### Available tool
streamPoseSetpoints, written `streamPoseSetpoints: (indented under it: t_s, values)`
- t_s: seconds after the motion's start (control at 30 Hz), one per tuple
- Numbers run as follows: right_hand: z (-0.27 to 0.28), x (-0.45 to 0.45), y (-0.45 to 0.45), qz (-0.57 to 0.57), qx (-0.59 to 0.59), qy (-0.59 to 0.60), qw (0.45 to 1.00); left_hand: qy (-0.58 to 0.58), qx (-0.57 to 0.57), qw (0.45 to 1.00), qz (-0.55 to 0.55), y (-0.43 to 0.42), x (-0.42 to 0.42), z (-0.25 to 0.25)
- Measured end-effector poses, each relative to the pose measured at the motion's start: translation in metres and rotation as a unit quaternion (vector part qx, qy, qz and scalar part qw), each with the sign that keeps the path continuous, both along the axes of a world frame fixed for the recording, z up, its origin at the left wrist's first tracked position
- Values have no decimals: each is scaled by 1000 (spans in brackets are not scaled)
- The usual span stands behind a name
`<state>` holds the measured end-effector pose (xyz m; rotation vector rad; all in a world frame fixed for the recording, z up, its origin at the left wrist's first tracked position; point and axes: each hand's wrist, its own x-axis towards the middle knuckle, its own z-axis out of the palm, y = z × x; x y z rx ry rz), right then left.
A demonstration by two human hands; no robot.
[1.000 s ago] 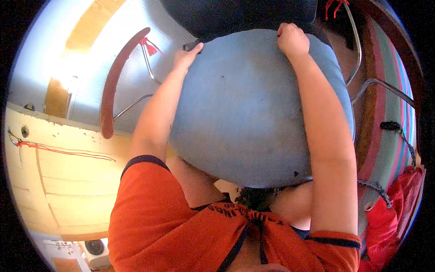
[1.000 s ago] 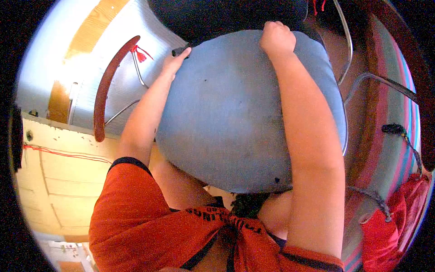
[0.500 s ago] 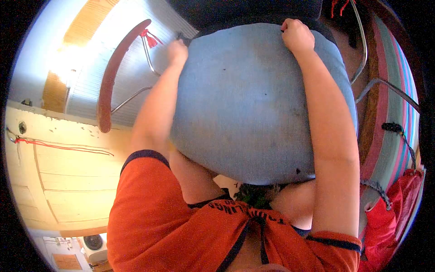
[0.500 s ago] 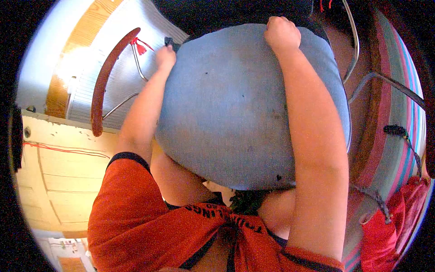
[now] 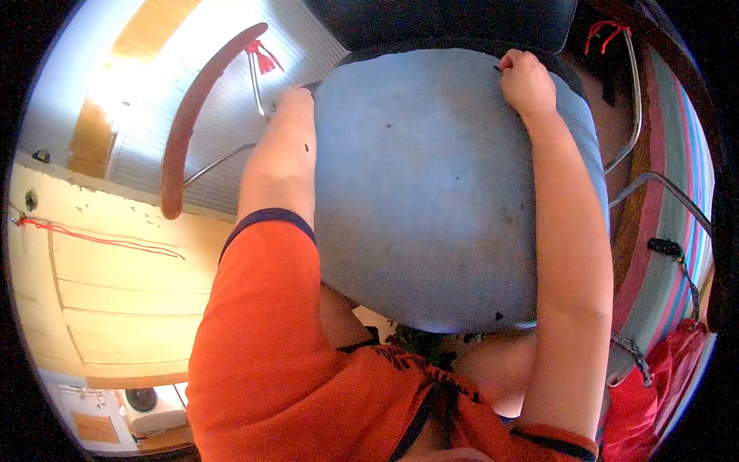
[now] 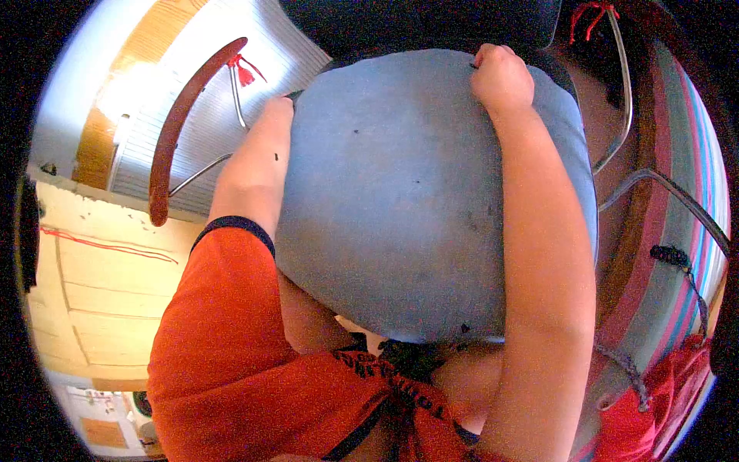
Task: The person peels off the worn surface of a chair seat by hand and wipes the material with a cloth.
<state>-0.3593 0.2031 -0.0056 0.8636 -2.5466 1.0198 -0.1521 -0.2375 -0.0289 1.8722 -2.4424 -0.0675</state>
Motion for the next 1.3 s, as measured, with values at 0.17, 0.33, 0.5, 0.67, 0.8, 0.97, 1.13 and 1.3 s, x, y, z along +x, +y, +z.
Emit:
streamPoseSetpoints:
  t_s: [0.17, 0.33, 0.5, 0.67, 0.8, 0.97, 1.13, 1.3]
  values:
    - [-3, -1, 1, 8, 7, 20, 1000, -55, -21, 998, -39, -22, -5, -8]
    - [5, 8, -6, -28, 47, 15, 998, -26, -67, 992, -104, -24, -9, 5]
    - [6, 8, -7, -25, 48, 10, 999, 414, 367, 832, 38, 85, -11, 45]
    - [5, 11, -8, -16, 36, 9, 999, 332, 328, 884, -22, 107, 8, 39]
    - [3, 8, -11, -27, 23, 15, 999, 321, 388, 864, -14, 52, 5, 11]
    - [5, 15, -7, -11, 32, 17, 999, 187, 120, 974, -33, 84, -3, 30]
    - [3, 13, -6, -4, 31, -4, 1000, 52, -47, 987, -141, 50, -1, 10]
    - [6, 11, -1, 13, 23, -40, 999, 65, -14, 994, -84, 35, 0, 2]
